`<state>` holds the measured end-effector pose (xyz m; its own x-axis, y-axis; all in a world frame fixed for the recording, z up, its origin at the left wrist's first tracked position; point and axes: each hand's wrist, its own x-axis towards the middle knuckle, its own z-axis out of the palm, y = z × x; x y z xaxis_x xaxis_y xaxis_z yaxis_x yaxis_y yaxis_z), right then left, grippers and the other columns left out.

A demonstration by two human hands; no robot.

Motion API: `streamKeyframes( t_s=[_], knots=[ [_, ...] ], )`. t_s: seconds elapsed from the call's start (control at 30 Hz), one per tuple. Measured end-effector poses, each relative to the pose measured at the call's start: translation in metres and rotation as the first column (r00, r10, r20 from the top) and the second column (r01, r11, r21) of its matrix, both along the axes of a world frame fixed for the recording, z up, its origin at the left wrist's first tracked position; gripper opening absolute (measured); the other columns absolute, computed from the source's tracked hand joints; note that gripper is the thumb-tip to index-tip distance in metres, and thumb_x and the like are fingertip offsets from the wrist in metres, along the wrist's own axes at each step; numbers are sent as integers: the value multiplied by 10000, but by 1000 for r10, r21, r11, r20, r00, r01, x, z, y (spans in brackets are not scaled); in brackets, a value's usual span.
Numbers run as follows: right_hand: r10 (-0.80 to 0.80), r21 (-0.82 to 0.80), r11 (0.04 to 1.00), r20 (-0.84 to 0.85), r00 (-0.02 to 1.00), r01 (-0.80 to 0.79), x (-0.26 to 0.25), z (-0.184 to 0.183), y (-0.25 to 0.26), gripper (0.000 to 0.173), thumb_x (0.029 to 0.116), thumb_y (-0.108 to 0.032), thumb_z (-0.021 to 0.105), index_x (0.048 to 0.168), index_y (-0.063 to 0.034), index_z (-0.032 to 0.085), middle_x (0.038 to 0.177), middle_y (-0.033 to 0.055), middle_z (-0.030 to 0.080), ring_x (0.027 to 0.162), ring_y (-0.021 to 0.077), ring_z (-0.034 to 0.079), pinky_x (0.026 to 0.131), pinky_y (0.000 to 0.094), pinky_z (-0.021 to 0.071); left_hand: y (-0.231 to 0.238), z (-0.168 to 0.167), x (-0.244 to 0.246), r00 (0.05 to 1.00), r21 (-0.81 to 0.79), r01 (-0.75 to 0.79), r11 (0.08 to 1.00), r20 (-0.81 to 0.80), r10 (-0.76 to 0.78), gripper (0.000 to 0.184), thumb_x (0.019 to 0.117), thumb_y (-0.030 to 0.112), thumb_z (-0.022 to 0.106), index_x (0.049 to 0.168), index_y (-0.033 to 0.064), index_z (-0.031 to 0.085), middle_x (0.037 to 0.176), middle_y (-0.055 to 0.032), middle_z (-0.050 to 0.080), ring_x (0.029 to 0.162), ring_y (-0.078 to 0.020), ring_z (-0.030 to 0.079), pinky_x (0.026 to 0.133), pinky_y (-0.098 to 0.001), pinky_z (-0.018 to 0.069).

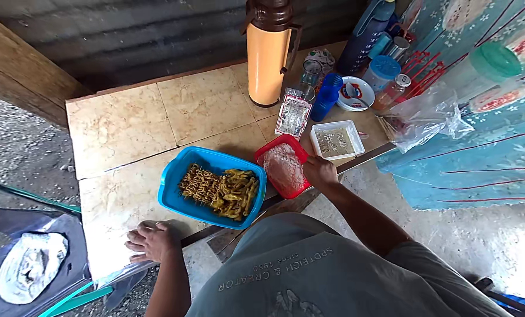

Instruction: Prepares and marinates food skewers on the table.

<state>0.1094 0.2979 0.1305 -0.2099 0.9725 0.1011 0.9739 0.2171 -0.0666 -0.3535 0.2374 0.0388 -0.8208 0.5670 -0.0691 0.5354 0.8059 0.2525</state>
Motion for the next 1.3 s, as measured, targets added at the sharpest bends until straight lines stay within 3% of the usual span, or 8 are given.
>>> streamKeyframes(
  t_s=[0.07, 0.33, 0.4, 0.8, 0.9, 1.0, 1.1, 1.3],
  knots=[
    [-3, -81, 997, 30, 1000, 6, 2, 1, -3, 149, 966, 8, 599, 958, 35, 746, 1043, 182, 727, 1004, 378, 708, 790, 539, 576, -2, 1, 1, 1000, -6, 4, 1000, 2, -4, 563, 1060, 421, 354, 1562, 175, 426, 1689, -140, 252, 1577, -378, 157, 1187, -719, 137],
    [13, 153, 988, -26, 1000, -9, 17, -11, -4, 116, 911, -7, 656, 814, 26, 710, 903, 182, 721, 857, 377, 727, 658, 529, 583, 1, 2, 2, 1000, -9, -7, 1000, 9, 7, 562, 1063, 410, 361, 1566, 166, 422, 1692, -138, 248, 1578, -380, 152, 1188, -721, 128],
    [-40, 11, 999, -1, 999, 40, 15, -5, -4, 127, 944, -8, 628, 893, 35, 737, 995, 189, 729, 952, 384, 718, 745, 547, 576, -1, 2, 1, 1000, -22, -5, 1000, 8, 5, 564, 1066, 410, 359, 1572, 166, 411, 1693, -138, 244, 1579, -379, 151, 1190, -719, 130],
    [-7, 141, 990, -51, 999, 14, 27, -16, -7, 138, 920, -28, 654, 802, 23, 705, 908, 180, 721, 856, 371, 727, 667, 528, 582, 0, 2, 1, 1000, -37, -3, 999, -8, 3, 561, 1063, 406, 350, 1567, 169, 417, 1689, -132, 254, 1577, -374, 161, 1187, -719, 149],
    [-82, 5, 997, -103, 991, 83, 28, -14, -8, 169, 961, -61, 623, 859, 22, 730, 964, 179, 732, 934, 375, 725, 738, 554, 578, 0, 0, 0, 1000, -33, -10, 999, -9, 10, 559, 1064, 406, 357, 1570, 176, 415, 1689, -130, 256, 1577, -372, 161, 1187, -716, 151],
    [-285, -184, 956, -380, 880, 230, 30, 3, -10, 168, 990, -87, 634, 984, 12, 769, 1079, 183, 739, 1004, 379, 715, 844, 618, 556, 1, -4, -2, 1000, -16, -12, 1000, -18, 12, 555, 1058, 406, 364, 1561, 180, 428, 1687, -127, 263, 1576, -372, 166, 1183, -724, 149],
    [-475, -332, 880, -620, 625, 339, 42, 22, -14, 150, 1008, -100, 651, 1039, 16, 740, 1023, 180, 727, 937, 314, 692, 877, 550, 540, 0, -4, -1, 1000, -15, -10, 1000, -18, 10, 554, 1061, 408, 365, 1560, 176, 428, 1687, -126, 262, 1576, -369, 167, 1183, -724, 151],
    [-686, -357, 720, -500, 530, 595, 121, 22, 5, 219, 1024, -210, 646, 1100, -35, 754, 1102, 203, 733, 1069, 400, 680, 922, 660, 495, -1, -1, 3, 1000, 7, 8, 1000, -29, -7, 555, 1063, 397, 359, 1557, 154, 429, 1680, -153, 268, 1573, -379, 175, 1190, -714, 149]
  ],
)
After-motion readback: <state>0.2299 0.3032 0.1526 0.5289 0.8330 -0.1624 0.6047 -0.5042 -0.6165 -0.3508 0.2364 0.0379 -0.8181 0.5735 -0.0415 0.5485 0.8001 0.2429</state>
